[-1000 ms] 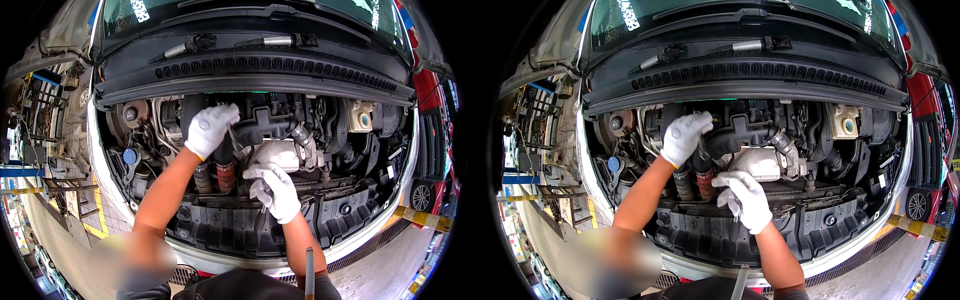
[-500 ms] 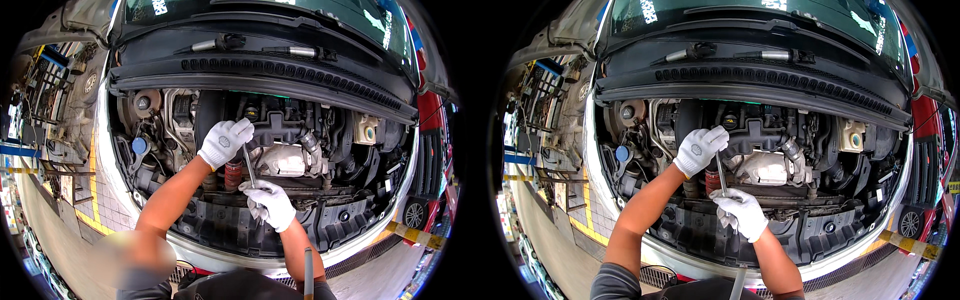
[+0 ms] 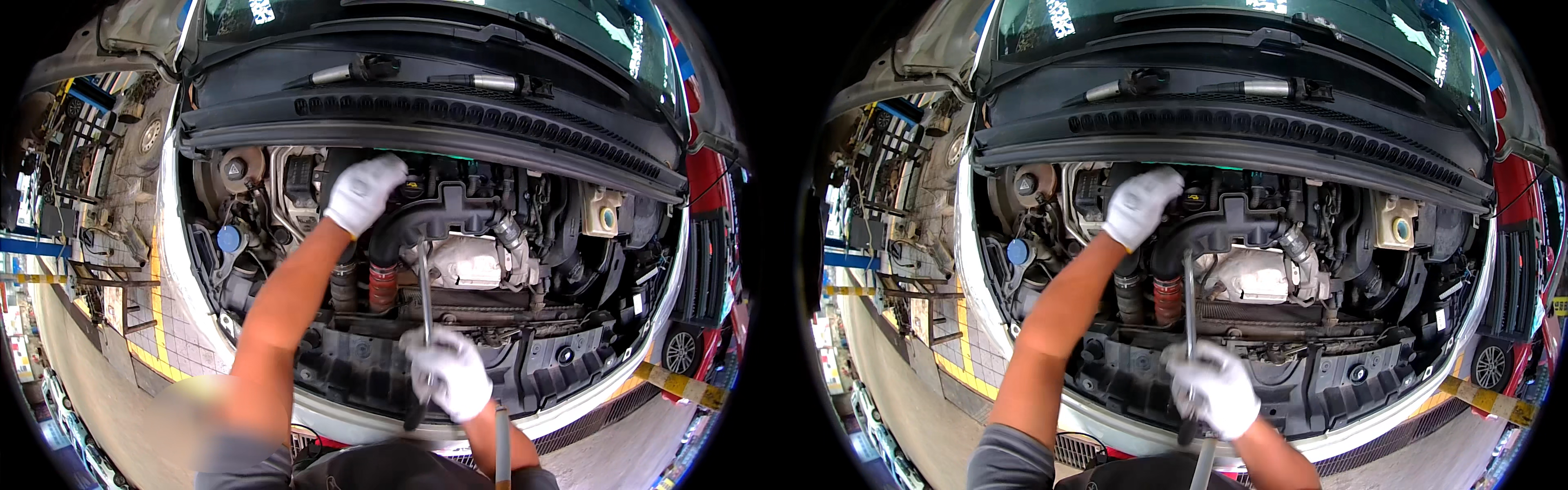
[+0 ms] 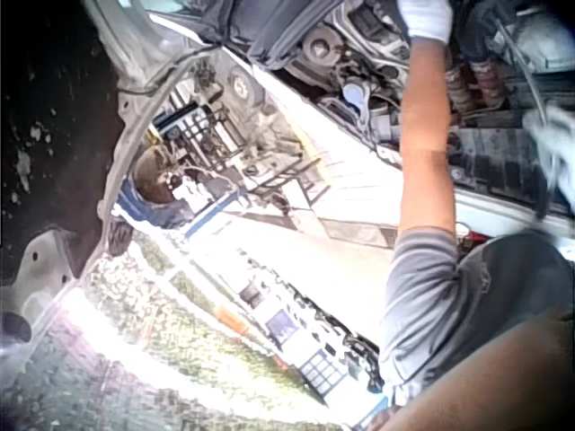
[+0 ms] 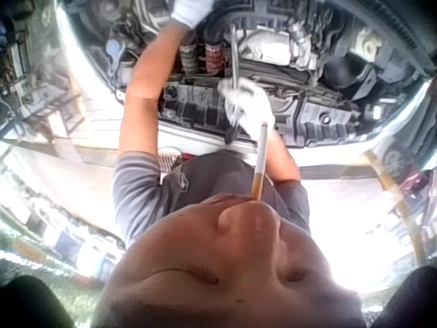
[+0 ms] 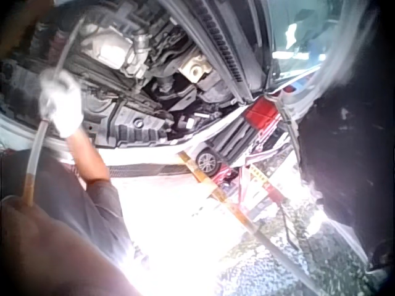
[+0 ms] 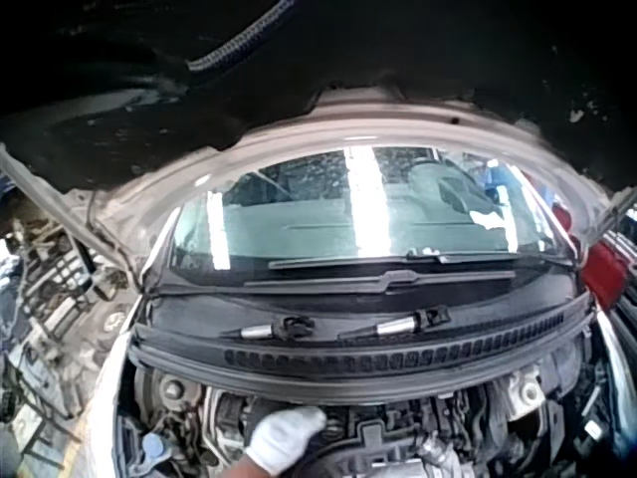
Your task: The person walks through a garage, puts on gloves, and retrieves a wrench from a tool cart. They then proceed to work on the engine of a white car with the hood open, using the wrench to tighten or loosen components within the engine bay.
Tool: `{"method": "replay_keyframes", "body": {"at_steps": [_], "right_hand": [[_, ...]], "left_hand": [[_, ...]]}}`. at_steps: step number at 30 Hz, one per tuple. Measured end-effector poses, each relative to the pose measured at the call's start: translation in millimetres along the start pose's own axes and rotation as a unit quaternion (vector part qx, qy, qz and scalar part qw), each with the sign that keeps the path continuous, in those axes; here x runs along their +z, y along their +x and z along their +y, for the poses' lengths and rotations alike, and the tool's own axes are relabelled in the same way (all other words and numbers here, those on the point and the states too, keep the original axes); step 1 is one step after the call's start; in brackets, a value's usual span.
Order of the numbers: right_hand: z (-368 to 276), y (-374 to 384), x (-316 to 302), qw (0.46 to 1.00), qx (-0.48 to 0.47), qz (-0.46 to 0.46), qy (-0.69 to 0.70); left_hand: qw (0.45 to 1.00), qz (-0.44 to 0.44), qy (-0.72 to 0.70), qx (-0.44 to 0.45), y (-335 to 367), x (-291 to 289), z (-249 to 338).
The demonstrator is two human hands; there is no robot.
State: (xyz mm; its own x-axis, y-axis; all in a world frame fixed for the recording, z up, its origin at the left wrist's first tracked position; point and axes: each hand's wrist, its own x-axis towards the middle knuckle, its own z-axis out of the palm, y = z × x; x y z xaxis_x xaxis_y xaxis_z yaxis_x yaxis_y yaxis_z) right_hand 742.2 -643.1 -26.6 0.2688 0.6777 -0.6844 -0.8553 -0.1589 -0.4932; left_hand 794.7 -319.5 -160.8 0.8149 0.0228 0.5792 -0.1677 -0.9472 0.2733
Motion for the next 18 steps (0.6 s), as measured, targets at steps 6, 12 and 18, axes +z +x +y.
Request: {"method": "replay_keyframes", "body": {"at_steps": [6, 12, 18], "right_hand": [[2, -27, -20, 0.999, 0.009, 0.045, 0.006], [5, -30, -30, 0.998, 0.048, 0.039, -0.009], [15, -30, -47, 0.998, 0.029, 0.040, 0.028]], "left_hand": [[0.961, -0.066, -0.022, -0.268, 0, 10, 3], [0.948, -0.152, 0.092, -0.263, 13, 56, -19], [0.893, -0.248, 0.084, -0.367, 37, 54, -7]]}}
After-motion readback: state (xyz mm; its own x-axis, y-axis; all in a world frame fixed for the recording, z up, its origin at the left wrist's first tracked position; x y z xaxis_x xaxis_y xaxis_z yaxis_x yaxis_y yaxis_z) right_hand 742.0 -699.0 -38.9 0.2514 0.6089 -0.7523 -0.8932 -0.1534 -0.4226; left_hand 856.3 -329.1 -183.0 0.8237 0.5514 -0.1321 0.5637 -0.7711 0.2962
